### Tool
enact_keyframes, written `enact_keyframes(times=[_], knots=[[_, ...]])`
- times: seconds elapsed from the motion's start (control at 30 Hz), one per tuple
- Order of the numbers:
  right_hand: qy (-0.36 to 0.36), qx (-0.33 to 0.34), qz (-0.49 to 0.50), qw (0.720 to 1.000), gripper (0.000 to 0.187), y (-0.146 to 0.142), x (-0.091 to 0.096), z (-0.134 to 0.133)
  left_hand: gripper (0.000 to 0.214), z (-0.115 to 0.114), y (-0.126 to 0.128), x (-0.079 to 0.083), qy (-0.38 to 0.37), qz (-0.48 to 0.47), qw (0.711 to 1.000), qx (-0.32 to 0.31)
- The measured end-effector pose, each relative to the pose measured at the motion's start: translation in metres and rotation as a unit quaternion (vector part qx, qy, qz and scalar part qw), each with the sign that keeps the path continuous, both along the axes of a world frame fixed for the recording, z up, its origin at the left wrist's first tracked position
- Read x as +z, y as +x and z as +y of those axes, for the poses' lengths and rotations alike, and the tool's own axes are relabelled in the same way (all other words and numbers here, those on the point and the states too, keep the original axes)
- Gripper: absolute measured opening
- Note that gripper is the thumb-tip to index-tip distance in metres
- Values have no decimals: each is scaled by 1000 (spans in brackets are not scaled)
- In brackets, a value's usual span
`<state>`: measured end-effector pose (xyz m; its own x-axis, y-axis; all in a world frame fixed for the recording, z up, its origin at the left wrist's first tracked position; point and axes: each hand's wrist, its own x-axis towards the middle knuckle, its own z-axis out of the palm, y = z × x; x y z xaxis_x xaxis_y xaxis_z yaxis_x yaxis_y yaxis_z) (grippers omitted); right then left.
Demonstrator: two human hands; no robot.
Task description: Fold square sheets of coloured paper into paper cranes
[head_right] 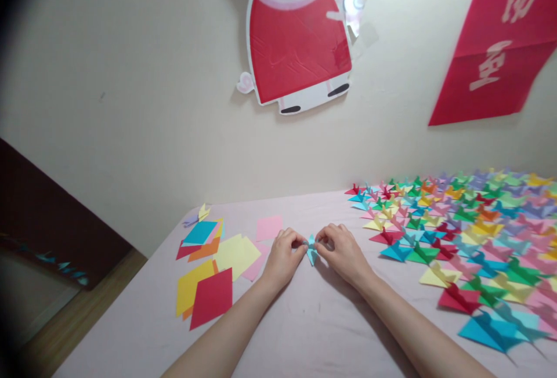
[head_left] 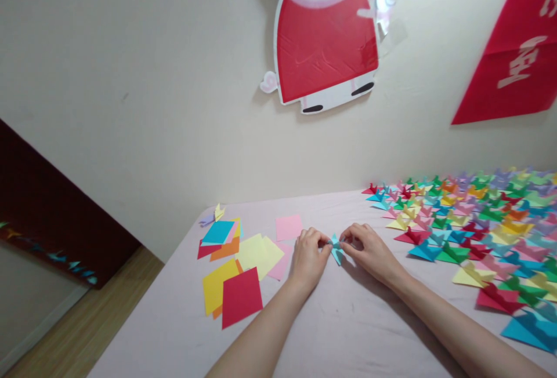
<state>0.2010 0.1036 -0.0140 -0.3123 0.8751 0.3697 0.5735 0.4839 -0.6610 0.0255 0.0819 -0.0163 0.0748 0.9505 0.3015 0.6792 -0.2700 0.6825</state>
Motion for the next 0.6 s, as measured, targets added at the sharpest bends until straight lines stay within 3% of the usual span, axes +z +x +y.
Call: enact_keyframes(times=[0.33, 0.6], knots=[[13, -3, 28, 1000, 34, 3, 4, 0, 16, 0, 1, -1, 5, 3, 1000, 5], [11, 16, -24, 1000, 11, -1, 1, -1, 15, 0, 0, 0, -2, -3, 1000, 3]])
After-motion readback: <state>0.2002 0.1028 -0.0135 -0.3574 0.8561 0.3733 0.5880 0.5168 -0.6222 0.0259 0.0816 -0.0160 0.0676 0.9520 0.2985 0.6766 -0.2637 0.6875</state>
